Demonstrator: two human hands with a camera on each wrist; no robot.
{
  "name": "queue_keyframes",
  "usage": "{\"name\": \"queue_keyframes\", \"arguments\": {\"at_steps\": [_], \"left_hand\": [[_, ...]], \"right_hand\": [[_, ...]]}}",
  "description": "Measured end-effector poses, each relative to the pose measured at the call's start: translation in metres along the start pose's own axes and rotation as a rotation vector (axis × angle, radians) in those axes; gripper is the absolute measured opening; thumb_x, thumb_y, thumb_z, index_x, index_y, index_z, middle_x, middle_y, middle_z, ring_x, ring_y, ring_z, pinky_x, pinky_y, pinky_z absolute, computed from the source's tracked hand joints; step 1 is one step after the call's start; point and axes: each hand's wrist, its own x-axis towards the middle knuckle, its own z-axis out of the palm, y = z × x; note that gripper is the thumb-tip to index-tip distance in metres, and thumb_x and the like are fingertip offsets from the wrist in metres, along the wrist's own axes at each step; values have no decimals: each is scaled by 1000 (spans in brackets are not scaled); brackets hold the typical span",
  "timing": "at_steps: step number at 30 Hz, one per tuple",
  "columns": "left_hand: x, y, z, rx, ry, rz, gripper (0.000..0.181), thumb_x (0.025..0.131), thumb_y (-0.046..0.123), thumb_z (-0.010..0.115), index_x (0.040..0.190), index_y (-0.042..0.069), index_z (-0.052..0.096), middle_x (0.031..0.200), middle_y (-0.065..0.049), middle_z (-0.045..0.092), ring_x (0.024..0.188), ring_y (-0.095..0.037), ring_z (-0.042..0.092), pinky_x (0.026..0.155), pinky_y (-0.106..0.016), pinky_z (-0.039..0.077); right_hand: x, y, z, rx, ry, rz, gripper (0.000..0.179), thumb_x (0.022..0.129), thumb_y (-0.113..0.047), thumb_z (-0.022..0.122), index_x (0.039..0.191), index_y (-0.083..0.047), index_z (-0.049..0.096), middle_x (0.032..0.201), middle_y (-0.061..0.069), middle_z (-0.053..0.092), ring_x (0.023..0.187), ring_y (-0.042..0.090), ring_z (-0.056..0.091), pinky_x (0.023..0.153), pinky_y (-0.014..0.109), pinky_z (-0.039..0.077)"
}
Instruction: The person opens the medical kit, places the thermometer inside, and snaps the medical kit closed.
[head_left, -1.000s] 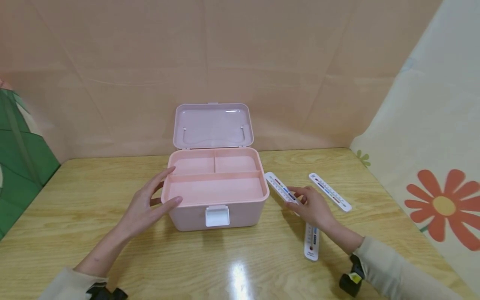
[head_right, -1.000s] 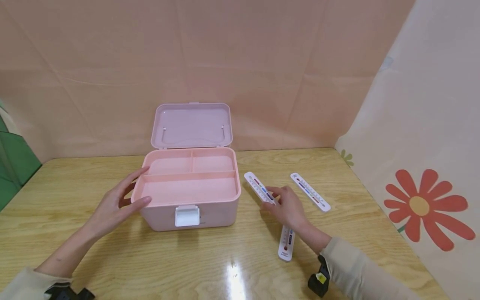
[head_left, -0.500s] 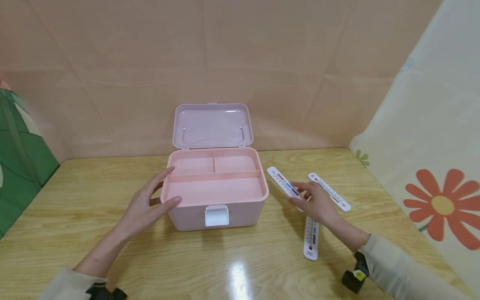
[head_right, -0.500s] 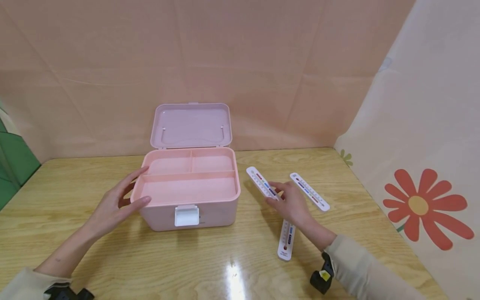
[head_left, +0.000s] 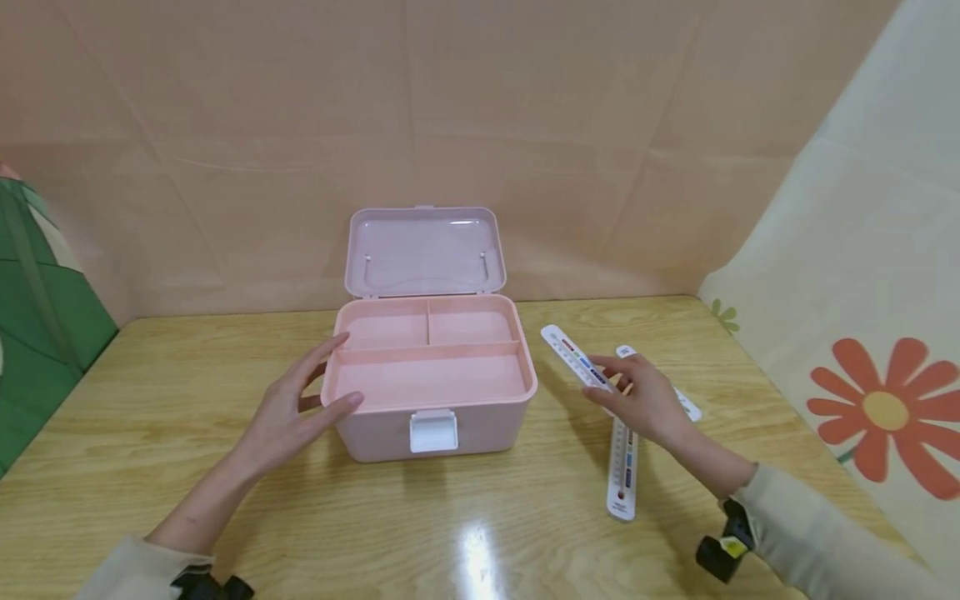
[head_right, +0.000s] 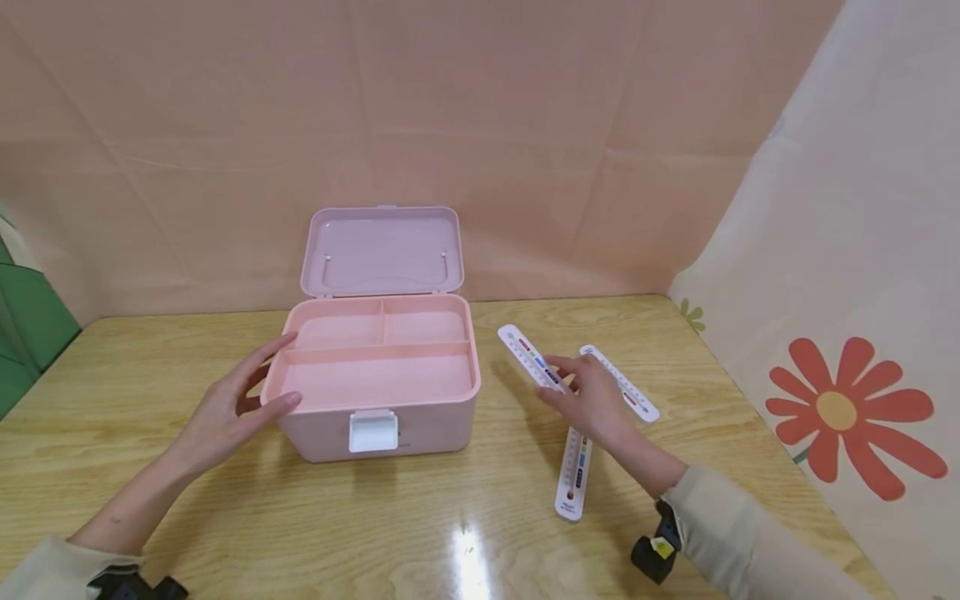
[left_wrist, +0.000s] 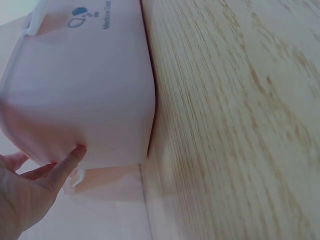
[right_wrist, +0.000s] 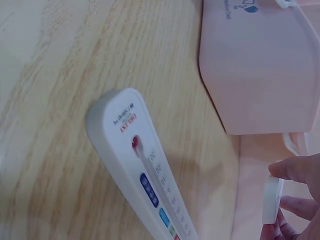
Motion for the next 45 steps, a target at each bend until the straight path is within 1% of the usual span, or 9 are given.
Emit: {"name": "queue_keyframes", "arguments": {"at_steps": [4,10,17,24,33,40,45], "left_hand": [[0,1,0,3,-3,-3,71,91,30,65,151,28,27,157,-15,24,135,-44,37,96,-56,48],[0,0,-1,-19,-6,14,70,91,27,65,151,30,28,157,-14,24,135,-45,37,96,-57,48],[0,-1,-1,-25,-10,14,70,92,27,64,151,30,27,157,-14,23,135,-45,36,96,-57,47],[0,-1,-1,-26,-10,15,70,92,27,64,151,30,28,157,-13,24,135,-44,37,96,-57,48],[0,-1,-1,-28,-7,14,70,91,28,65,151,30,28,157,-13,24,135,-44,36,96,-57,47],[-1,0,-1,-23,-11,5,70,92,28,64,151,30,27,157,-13,23,135,-45,36,96,-57,47],[0,0,-1,-21,-9,6,70,91,28,65,151,30,27,157,-14,24,135,-44,36,97,-57,47]], "right_hand": [[0,-2,-7,-6,-19,12,47,84,-21,73,125,-1,61,98,17,60,76,19,52,52,25,42],[-1,-6,-17,-10,-23,23,48,86,-24,71,128,-3,60,100,17,59,78,20,50,51,25,41],[-2,-10,-25,-24,-31,30,49,86,-25,72,128,-4,60,100,16,56,79,21,49,54,24,40],[-1,-18,-30,-12,-7,-19,47,84,-24,73,125,-3,62,96,15,57,77,19,48,55,24,38],[-2,-27,-36,-16,-8,-52,44,84,-23,73,122,-5,65,94,12,59,76,18,49,56,23,39],[0,-35,-42,4,-23,-71,43,84,-23,73,123,-5,65,97,13,59,78,17,49,57,22,42],[1,-37,-45,3,-26,-98,43,84,-22,74,123,-6,65,95,11,59,78,16,49,57,22,41]]}}
